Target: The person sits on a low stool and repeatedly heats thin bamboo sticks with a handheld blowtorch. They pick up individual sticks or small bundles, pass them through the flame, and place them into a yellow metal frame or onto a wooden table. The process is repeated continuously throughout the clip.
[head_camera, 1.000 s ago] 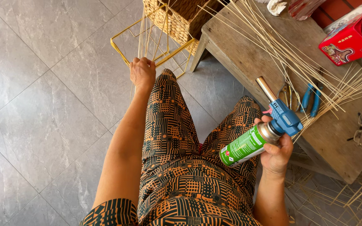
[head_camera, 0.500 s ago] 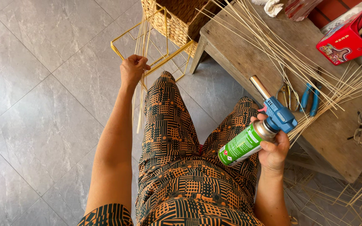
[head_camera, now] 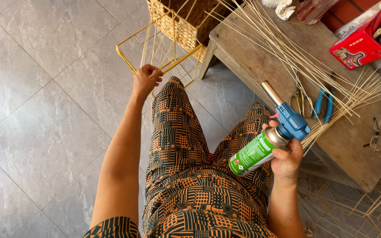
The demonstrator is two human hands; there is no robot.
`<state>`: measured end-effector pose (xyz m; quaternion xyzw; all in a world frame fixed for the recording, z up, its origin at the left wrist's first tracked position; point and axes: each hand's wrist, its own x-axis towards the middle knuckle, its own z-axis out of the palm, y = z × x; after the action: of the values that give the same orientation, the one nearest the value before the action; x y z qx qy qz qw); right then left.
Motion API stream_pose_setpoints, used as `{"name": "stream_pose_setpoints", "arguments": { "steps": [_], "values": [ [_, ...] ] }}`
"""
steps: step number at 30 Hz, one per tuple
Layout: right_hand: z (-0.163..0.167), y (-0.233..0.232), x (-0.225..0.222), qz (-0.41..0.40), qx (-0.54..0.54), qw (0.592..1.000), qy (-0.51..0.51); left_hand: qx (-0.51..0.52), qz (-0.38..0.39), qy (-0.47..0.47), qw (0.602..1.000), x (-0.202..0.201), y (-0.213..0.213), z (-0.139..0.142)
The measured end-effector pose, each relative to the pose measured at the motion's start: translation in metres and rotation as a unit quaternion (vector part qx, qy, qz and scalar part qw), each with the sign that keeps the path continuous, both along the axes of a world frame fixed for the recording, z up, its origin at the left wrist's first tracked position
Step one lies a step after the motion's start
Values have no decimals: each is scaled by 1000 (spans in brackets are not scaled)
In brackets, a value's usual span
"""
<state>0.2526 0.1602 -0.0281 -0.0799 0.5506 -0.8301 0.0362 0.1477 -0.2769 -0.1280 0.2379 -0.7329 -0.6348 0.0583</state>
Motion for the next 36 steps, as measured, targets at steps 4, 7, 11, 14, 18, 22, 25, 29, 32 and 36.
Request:
{"name": "stream_pose_setpoints", "arguments": {
  "steps": [4,7,11,14,18,22,25,29,32,36],
  "values": [
    [-5,2,-1,1,-2,1000,2,152,5,21,988,3,2,-3],
    [-9,5,-1,3,-5,1000,-2,79,9,-12,997,9,10,-6],
    [-12,8,-1,1,-8,1000,4,87,-17,62,994,18,24,-12],
    [-12,9,-1,-1,-13,1000,7,107,0,42,993,24,30,-15],
    [-13,12,1,4,-20,1000,9,57,-7,102,993,38,38,-16],
    [-17,17,1,-3,-20,1000,5,57,-24,131,989,61,52,-2],
    [-18,21,0,-6,-22,1000,16,111,-16,97,989,80,61,11],
    [-14,24,0,-6,-24,1000,6,12,-17,112,993,100,77,23],
    [-12,25,-1,10,-31,999,17,-37,-26,126,991,115,91,30],
    [-12,25,1,36,-33,998,30,-43,-38,133,989,129,105,40]
  ]
}}
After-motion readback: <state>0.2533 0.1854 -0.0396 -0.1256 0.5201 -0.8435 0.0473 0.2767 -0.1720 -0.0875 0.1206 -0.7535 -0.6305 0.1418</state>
